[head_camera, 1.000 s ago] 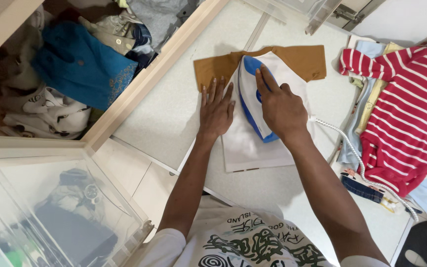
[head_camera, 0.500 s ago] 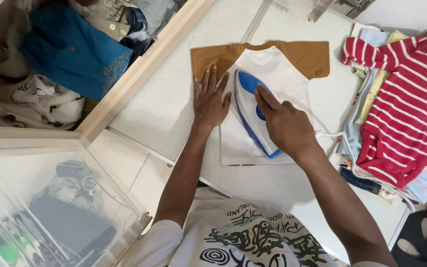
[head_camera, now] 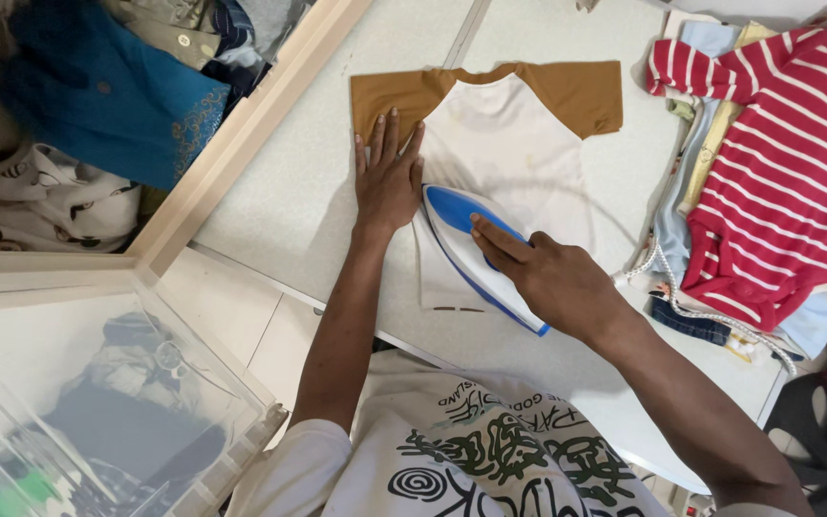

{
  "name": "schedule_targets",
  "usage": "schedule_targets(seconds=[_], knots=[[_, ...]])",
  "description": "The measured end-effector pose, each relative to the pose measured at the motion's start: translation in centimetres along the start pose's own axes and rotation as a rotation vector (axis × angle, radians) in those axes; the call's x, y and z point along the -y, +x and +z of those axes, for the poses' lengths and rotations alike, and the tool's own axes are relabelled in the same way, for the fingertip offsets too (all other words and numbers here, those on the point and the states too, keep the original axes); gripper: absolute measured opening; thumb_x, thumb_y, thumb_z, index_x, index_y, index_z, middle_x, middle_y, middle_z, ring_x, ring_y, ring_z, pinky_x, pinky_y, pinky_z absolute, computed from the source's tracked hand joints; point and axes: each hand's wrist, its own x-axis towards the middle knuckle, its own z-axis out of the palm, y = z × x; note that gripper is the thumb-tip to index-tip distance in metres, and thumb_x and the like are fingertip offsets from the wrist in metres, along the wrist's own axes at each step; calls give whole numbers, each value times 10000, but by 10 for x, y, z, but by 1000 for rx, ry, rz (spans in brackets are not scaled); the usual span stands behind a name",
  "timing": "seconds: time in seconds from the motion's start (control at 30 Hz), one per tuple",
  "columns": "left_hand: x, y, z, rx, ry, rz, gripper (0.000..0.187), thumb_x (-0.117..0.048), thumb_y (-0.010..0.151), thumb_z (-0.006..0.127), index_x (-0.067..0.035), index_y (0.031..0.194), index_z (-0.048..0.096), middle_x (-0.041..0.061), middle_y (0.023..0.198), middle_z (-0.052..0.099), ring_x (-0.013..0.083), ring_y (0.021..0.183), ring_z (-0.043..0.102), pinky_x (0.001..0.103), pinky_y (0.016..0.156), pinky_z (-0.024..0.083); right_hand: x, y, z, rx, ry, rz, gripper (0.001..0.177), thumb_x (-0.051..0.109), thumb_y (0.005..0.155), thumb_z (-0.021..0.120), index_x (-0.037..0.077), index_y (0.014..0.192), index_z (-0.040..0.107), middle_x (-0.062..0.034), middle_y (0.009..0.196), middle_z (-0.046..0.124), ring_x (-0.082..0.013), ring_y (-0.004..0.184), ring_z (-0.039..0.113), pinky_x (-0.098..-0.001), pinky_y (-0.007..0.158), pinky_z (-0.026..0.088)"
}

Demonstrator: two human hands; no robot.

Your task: The person irons a small child's t-shirt on a white table. They use a blue and white iron to smooth the front and back of the shirt, flipping it over midway through the process. Other folded clothes are visible nearby.

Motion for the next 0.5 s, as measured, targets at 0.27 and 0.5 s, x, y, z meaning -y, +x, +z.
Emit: schedule_targets(seconds=[0.27,0.5], knots=[[3,-3,-3,-22,-21,33,550,-292,1068,468,-162,1597,389,148,1703,231,289,1586,151,545,1274,42,10,8,-7,61,106,188,671,20,823,579,120,1479,477,17,1651,328,-288,903,683,-435,694,624],[-2,-10,-13,-96,-81,6,551,-291,1025,512,-33,1512,485,203,1653,314,334,1572,188,540,1269,79,6,40,-8,-260,234,346,554,112,922,615,57,1463,511,-139,1617,362,-371,1016,693,-495,710,606]])
